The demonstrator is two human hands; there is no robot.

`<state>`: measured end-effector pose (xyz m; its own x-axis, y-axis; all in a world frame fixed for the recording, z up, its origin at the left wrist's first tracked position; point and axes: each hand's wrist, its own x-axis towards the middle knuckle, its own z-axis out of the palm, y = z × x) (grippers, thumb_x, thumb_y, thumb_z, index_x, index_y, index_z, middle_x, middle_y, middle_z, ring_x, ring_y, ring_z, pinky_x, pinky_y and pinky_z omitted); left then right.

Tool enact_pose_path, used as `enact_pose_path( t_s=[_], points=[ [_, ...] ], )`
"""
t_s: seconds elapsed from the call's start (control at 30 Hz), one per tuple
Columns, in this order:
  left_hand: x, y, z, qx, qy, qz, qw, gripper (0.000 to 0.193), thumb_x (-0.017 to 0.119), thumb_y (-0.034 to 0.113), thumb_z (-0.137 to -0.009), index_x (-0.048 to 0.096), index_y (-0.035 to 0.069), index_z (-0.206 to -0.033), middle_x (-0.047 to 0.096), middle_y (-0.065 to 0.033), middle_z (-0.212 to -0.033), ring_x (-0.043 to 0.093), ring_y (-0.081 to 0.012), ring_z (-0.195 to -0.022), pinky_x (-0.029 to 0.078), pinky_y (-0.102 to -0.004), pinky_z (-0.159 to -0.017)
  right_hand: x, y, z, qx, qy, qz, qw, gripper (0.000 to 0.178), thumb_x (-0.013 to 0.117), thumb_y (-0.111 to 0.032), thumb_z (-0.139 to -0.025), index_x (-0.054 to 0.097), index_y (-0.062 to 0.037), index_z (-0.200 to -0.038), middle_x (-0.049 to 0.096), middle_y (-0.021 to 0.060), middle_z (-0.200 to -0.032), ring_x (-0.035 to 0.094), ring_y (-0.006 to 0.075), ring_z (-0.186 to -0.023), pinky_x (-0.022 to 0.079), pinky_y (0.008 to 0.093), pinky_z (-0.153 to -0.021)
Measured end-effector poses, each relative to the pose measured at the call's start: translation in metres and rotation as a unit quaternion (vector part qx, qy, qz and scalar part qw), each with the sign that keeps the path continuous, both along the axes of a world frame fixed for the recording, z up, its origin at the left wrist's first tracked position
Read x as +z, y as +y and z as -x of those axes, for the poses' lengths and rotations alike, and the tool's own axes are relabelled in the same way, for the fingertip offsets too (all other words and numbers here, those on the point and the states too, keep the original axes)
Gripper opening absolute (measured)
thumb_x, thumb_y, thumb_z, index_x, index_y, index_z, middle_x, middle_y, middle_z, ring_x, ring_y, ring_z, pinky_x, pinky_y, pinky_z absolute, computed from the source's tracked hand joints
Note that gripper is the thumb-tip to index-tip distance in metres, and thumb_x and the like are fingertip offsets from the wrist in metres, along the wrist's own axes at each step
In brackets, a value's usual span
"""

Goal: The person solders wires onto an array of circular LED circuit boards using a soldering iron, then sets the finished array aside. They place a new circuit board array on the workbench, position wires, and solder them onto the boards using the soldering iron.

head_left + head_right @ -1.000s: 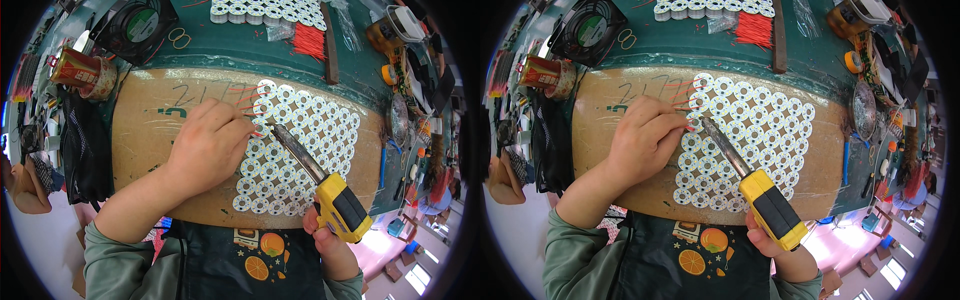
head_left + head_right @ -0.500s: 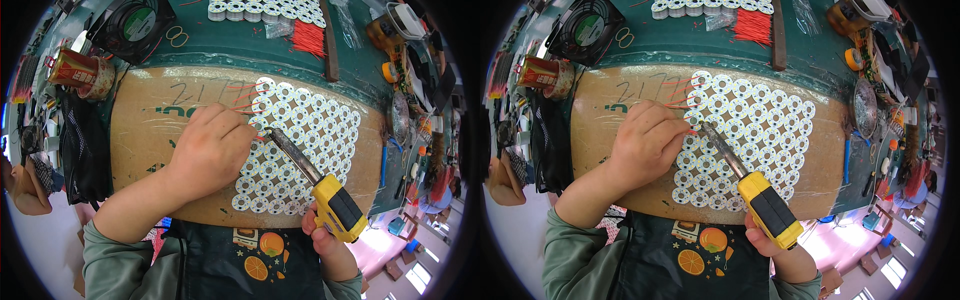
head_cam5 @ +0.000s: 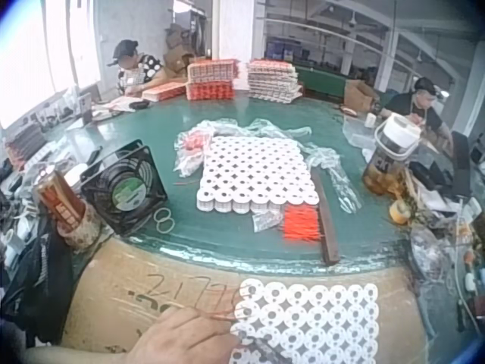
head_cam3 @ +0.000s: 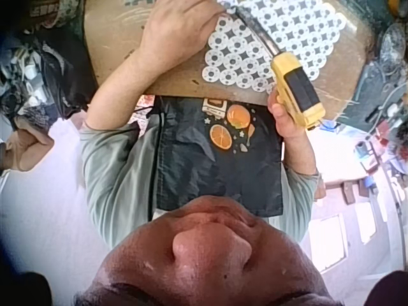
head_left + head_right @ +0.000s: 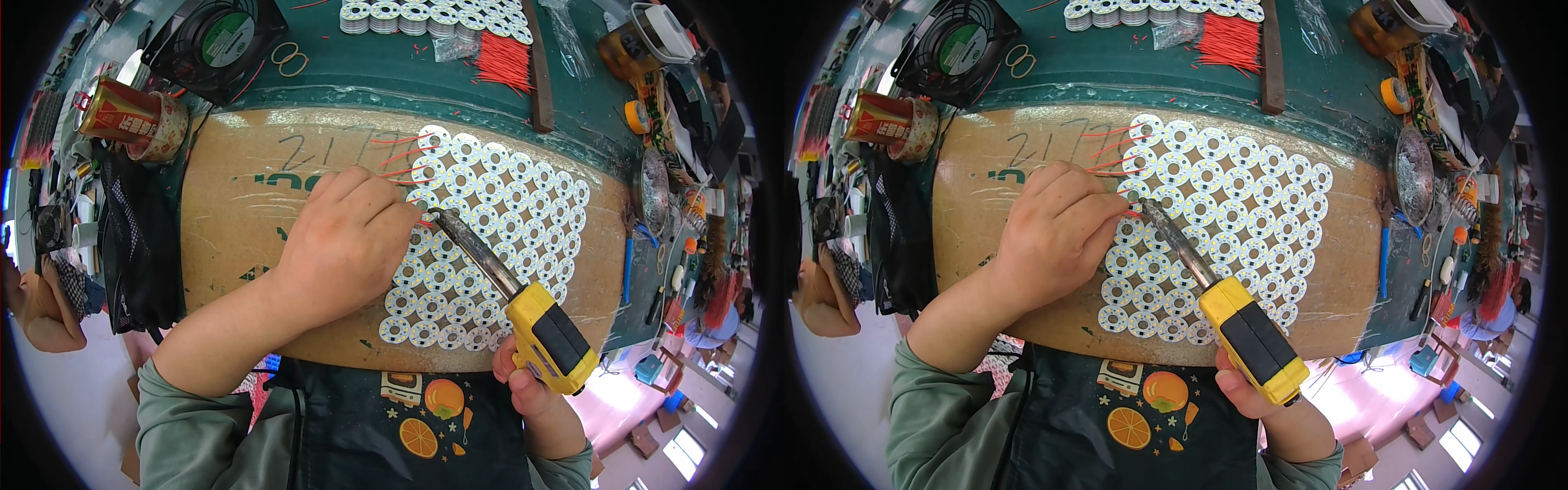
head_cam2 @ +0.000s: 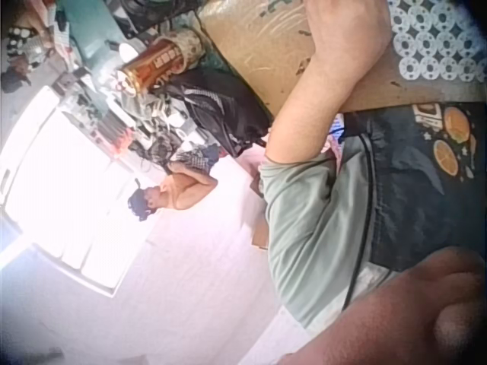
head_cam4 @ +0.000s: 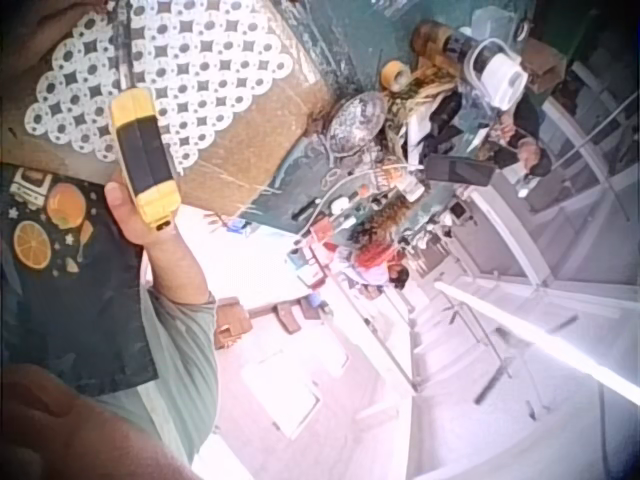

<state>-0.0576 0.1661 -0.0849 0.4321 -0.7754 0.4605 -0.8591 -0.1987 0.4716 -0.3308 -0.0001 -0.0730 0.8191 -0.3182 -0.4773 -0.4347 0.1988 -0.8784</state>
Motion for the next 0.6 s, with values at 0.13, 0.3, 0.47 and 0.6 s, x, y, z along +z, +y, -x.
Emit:
enact_pose_path(
  t_s=[0.13, 0.3, 0.47, 0.6],
  points=[
    [0.0, 0.001, 0.0, 0.0, 0.002, -0.002, 1.0, 0.022, 0.074, -0.001, -0.07, 0.069, 0.006, -0.09, 0.061, -0.0061, -0.084, 0.059, -0.0267, -0.08, 0.048, -0.0388, -0.073, 0.0, 0.002, 0.001, -0.016, -0.013, -0.003, 1.0, 0.064, 0.082, -0.043, -0.076, 0.052, -0.001, -0.114, 0.047, 0.0002, -0.073, 0.048, 0.0124, -0.065, 0.04, 0.0263, -0.056],
    [0.001, 0.001, 0.001, 0.005, 0.014, -0.006, 1.0, 0.021, 0.074, -0.001, -0.07, 0.07, 0.006, -0.089, 0.061, -0.0062, -0.085, 0.059, -0.0268, -0.08, 0.048, -0.0384, -0.073, 0.01, 0.004, -0.01, -0.046, -0.057, -0.096, 0.993, 0.082, 0.084, -0.042, -0.076, 0.046, -0.0013, -0.136, 0.048, 0.0005, -0.074, 0.047, 0.0126, -0.064, 0.04, 0.0265, -0.056],
    [0.016, 0.005, 0.002, 0.013, 0.016, 0.019, 1.0, 0.023, 0.077, 0.0, -0.07, 0.073, 0.006, -0.092, 0.063, -0.006, -0.085, 0.06, -0.0256, -0.08, 0.048, -0.0371, -0.071, 0.008, 0.003, -0.004, -0.039, -0.059, -0.079, 0.994, 0.083, 0.084, -0.043, -0.076, 0.045, -0.0023, -0.138, 0.048, 0.0003, -0.075, 0.047, 0.0125, -0.065, 0.04, 0.0267, -0.056],
    [0.028, 0.014, 0.008, 0.022, 0.025, -0.005, 0.999, 0.028, 0.079, 0.001, -0.069, 0.074, 0.007, -0.097, 0.064, -0.0048, -0.082, 0.062, -0.0243, -0.076, 0.049, -0.0354, -0.066, 0.002, -0.001, 0.01, 0.01, -0.086, -0.026, 0.996, 0.082, 0.082, -0.043, -0.078, 0.044, -0.002, -0.139, 0.048, 0.0002, -0.076, 0.047, 0.0123, -0.064, 0.04, 0.0266, -0.056]
  ],
)
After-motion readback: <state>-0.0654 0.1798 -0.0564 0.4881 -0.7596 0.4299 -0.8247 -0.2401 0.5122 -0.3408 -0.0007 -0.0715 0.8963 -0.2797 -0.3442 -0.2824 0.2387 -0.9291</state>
